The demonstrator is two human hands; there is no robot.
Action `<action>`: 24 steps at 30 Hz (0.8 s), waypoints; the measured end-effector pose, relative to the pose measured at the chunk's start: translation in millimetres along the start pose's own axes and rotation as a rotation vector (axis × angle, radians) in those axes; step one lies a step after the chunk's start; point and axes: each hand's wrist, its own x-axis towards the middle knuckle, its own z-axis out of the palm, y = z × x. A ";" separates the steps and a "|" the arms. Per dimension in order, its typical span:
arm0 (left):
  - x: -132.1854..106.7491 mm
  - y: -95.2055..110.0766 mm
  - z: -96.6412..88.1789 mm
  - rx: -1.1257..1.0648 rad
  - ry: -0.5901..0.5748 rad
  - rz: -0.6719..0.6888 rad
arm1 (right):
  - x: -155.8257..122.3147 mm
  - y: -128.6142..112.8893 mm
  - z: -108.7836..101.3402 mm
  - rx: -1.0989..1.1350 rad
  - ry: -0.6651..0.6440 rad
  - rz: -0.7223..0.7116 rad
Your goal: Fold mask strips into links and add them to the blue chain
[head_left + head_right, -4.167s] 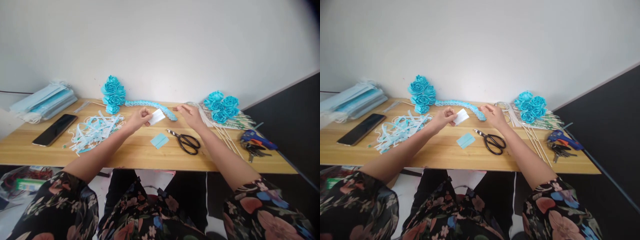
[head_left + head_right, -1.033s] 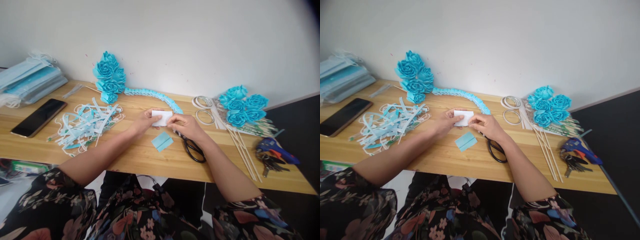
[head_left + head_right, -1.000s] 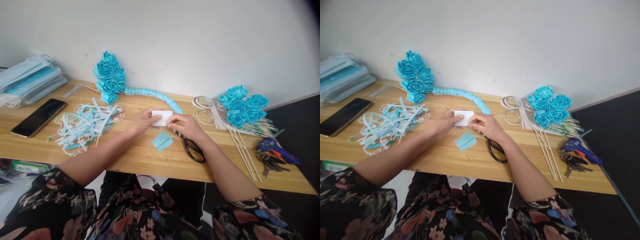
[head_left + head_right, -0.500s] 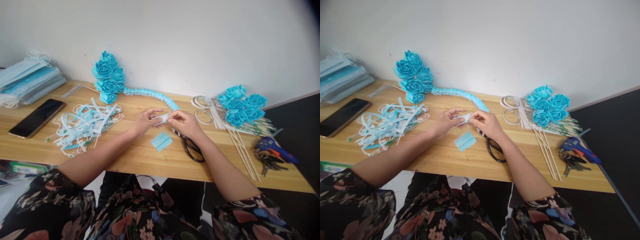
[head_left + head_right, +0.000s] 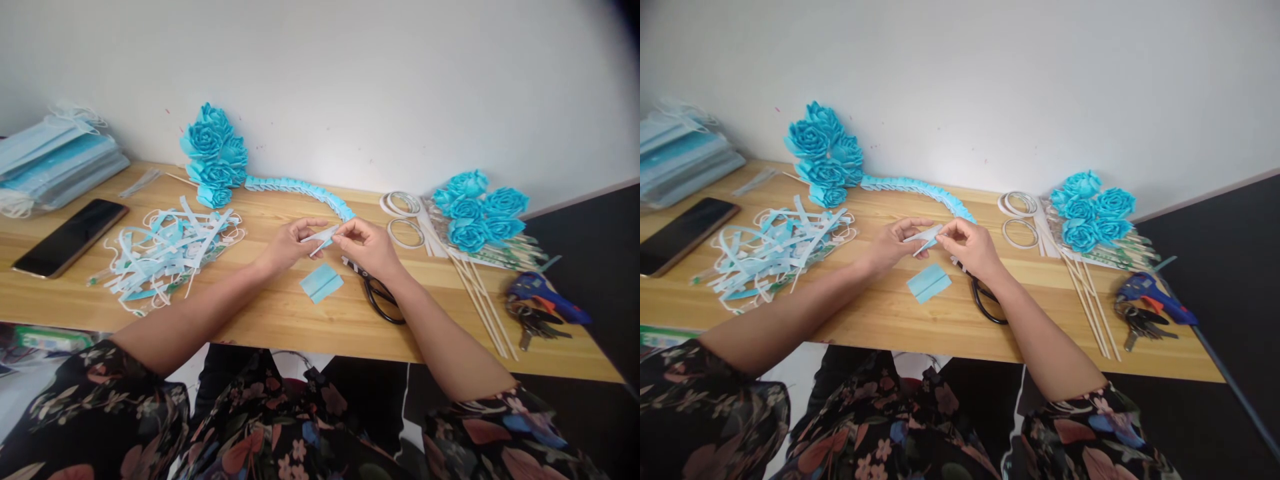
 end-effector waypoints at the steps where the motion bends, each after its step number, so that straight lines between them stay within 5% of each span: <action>1: -0.4 0.3 -0.2 -0.003 -0.001 0.005 | 0.4 0.7 0.2 0.016 -0.001 -0.002; 24: -1.7 2.8 1.2 0.220 0.092 0.179 | 0.4 1.2 -4.6 0.009 -0.167 0.001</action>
